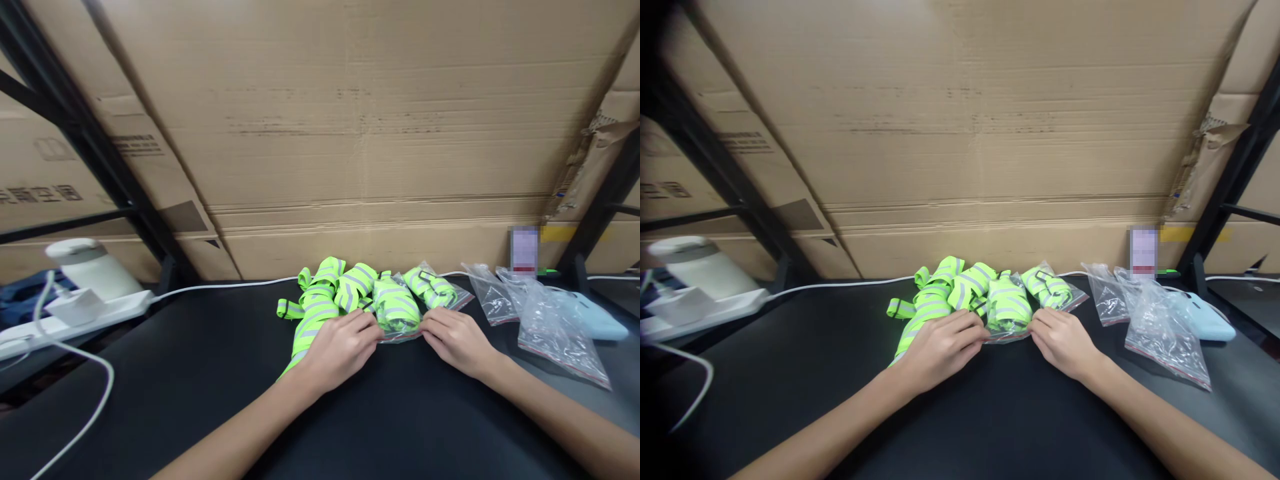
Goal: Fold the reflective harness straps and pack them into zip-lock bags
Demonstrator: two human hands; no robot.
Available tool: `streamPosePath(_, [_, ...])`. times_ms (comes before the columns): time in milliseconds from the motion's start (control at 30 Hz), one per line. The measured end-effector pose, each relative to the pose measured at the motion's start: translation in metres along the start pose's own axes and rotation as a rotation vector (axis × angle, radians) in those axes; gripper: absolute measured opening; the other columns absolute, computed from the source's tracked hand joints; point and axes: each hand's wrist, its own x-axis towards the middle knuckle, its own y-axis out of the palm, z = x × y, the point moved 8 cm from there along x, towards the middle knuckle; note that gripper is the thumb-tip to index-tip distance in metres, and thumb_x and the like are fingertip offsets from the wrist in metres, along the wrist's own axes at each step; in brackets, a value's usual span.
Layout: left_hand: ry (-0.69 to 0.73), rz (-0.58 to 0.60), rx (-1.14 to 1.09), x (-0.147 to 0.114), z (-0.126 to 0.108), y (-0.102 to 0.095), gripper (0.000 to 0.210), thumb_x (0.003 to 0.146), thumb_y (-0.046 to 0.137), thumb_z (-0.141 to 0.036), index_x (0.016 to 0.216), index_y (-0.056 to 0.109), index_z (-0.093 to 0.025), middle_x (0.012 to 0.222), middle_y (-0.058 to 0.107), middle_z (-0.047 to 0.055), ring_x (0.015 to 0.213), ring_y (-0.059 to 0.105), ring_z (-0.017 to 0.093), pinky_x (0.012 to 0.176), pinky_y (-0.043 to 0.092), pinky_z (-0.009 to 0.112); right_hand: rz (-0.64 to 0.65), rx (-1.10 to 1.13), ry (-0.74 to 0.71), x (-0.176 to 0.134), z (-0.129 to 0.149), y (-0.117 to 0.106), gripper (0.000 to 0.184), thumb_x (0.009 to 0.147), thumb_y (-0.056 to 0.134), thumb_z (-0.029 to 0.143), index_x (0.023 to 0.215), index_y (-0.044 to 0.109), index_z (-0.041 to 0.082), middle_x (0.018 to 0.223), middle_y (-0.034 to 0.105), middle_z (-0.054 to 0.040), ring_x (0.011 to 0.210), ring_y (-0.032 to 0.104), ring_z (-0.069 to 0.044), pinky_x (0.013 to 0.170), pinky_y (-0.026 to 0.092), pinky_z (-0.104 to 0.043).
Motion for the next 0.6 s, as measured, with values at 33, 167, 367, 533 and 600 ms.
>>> streamPosePath(33, [0.002, -0.013, -0.006, 0.000, 0.000, -0.002, 0.019, 0.098, 0.052, -0.013, 0.090, 0.067, -0.020, 0.085, 0.068, 0.000, 0.074, 0.062, 0.016, 0.058, 0.043, 0.028, -0.002, -0.001, 0.007, 0.000, -0.001, 0.000, 0.024, 0.102, 0.046, 0.014, 0.094, 0.068, 0.016, 0.086, 0.070, -0.0067, 0.081, 0.068, -0.020, 0.074, 0.056, -0.032])
streamPosePath(167, [0.018, -0.035, 0.012, 0.001, 0.000, -0.007, 0.020, 0.099, 0.053, -0.016, 0.087, 0.069, -0.020, 0.079, 0.067, -0.001, 0.071, 0.060, 0.017, 0.057, 0.043, 0.029, -0.019, -0.004, 0.027, 0.000, -0.001, -0.003, 0.020, 0.101, 0.050, 0.017, 0.093, 0.068, 0.018, 0.088, 0.071, -0.0065, 0.082, 0.069, -0.020, 0.076, 0.056, -0.033])
streamPosePath(367, [0.016, -0.054, 0.000, 0.002, -0.005, -0.007, 0.019, 0.099, 0.053, -0.013, 0.088, 0.067, -0.020, 0.077, 0.066, -0.001, 0.069, 0.058, 0.017, 0.056, 0.042, 0.029, -0.088, 0.025, -0.008, 0.007, 0.017, -0.012, 0.013, 0.100, 0.058, 0.026, 0.104, 0.067, 0.017, 0.093, 0.073, -0.0077, 0.086, 0.070, -0.022, 0.077, 0.057, -0.034])
streamPosePath(533, [-0.019, -0.071, 0.014, 0.005, -0.013, -0.005, 0.019, 0.098, 0.052, -0.012, 0.084, 0.063, -0.018, 0.079, 0.064, 0.001, 0.072, 0.059, 0.017, 0.059, 0.043, 0.028, -0.137, 0.026, -0.055, 0.009, 0.031, -0.013, 0.012, 0.102, 0.056, 0.020, 0.104, 0.068, 0.017, 0.093, 0.074, -0.0073, 0.085, 0.071, -0.020, 0.078, 0.057, -0.032])
streamPosePath(600, [-0.036, -0.052, 0.011, 0.005, -0.014, -0.001, 0.015, 0.098, 0.052, -0.012, 0.092, 0.064, -0.019, 0.085, 0.065, 0.003, 0.078, 0.060, 0.018, 0.061, 0.044, 0.027, -0.148, 0.022, -0.066, 0.009, 0.032, -0.013, 0.014, 0.102, 0.055, 0.018, 0.103, 0.069, 0.016, 0.091, 0.074, -0.0069, 0.084, 0.072, -0.020, 0.078, 0.057, -0.031])
